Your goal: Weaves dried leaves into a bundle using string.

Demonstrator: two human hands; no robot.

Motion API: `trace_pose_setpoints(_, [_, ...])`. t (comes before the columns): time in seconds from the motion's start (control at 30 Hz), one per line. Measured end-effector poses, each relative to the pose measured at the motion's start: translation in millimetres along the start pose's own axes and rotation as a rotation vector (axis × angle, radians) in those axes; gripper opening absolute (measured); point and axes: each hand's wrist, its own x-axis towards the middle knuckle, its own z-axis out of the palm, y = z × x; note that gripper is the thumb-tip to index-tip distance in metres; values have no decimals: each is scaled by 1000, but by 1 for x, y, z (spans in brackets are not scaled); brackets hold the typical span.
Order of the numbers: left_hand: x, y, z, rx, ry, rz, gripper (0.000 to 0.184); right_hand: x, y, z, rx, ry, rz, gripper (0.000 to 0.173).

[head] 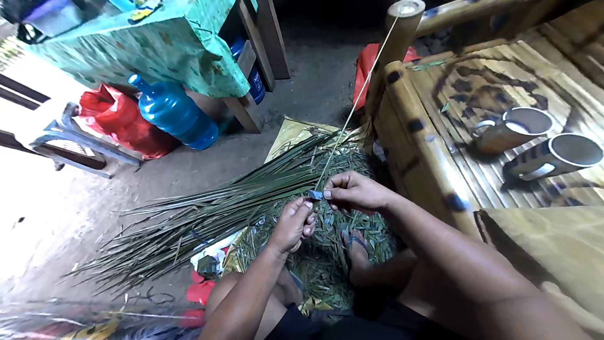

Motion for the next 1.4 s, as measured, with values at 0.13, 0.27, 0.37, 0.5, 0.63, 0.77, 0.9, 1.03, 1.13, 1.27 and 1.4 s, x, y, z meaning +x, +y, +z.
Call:
trace_pose_setpoints(0.13, [-4,1,0,-21,-30,-19,22,4,-1,-9,-91,95,-125,23])
trace_pose_setpoints(0.27, [-7,-1,-4,18,-10,1,21,6,5,-13,-216,238,-236,22])
trace_pose_setpoints(0.37, [-14,-5,-6,75,-15,-7,20,5,-3,-28,-119,452,-222,20])
trace_pose_setpoints(0.5, [-14,-7,-11,58,-4,-13,22,1,-7,-21,65,467,-133,23])
trace_pose_setpoints(0.63, [-10,-5,-17,-157,-92,-75,26,6,7,11,144,251,-31,20])
trace_pose_setpoints(0.77, [-9,-6,-24,-342,-228,-153,24,8,7,15,128,245,-90,19])
trace_pose_setpoints(0.9, [-19,-9,-29,-340,-317,-228,21,4,-4,-12,98,395,-127,22])
trace_pose_setpoints(1.03, [-33,-10,-33,-312,-355,-259,20,-2,-24,-37,153,552,-181,24])
trace_pose_setpoints(1.13, [-44,-12,-35,-294,-375,-269,20,-7,-38,-55,217,674,-214,29])
trace_pose_setpoints(1.27, [-58,-14,-36,-194,-339,-263,21,-12,-44,-60,385,805,-240,27])
trace_pose_setpoints(1.4, [-70,-11,-25,112,-160,-170,27,-12,-25,-25,355,712,-122,32])
